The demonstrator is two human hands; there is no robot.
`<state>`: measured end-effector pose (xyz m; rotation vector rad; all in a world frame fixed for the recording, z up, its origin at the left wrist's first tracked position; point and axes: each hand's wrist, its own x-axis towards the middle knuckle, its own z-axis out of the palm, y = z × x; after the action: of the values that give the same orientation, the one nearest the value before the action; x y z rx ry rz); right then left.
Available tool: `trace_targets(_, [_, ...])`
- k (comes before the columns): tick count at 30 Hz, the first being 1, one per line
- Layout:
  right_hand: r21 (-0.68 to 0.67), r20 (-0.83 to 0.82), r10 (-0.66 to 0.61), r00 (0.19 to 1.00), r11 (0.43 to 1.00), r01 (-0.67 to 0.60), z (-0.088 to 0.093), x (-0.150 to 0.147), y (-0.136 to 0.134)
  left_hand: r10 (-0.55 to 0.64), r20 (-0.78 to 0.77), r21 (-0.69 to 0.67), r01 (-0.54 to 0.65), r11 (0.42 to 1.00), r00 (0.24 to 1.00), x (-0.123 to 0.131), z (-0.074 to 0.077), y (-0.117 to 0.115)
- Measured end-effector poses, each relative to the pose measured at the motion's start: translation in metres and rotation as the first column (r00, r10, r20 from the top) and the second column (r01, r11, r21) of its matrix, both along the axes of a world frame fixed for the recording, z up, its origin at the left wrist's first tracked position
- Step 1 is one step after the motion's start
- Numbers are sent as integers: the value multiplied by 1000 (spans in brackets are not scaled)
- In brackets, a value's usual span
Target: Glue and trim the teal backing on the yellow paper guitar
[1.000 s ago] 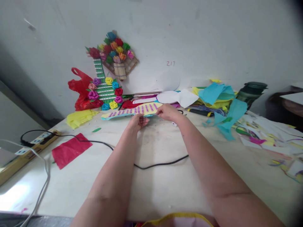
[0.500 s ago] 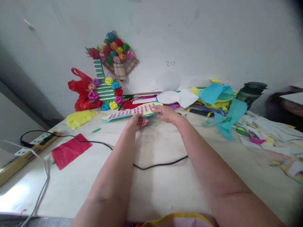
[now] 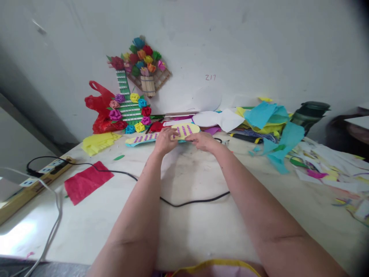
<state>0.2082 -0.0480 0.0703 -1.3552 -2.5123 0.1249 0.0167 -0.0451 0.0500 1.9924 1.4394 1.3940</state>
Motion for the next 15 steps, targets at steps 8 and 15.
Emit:
trace_targets(8, [8,37,-10,999,1000,10,-3,0,2,-60,187,-113,82,990,980,4,-26,9])
trace_targets(15, [-44,-53,-47,997,998,45,-2,6,6,-97,110,-66,105,992,989,2,-31,12])
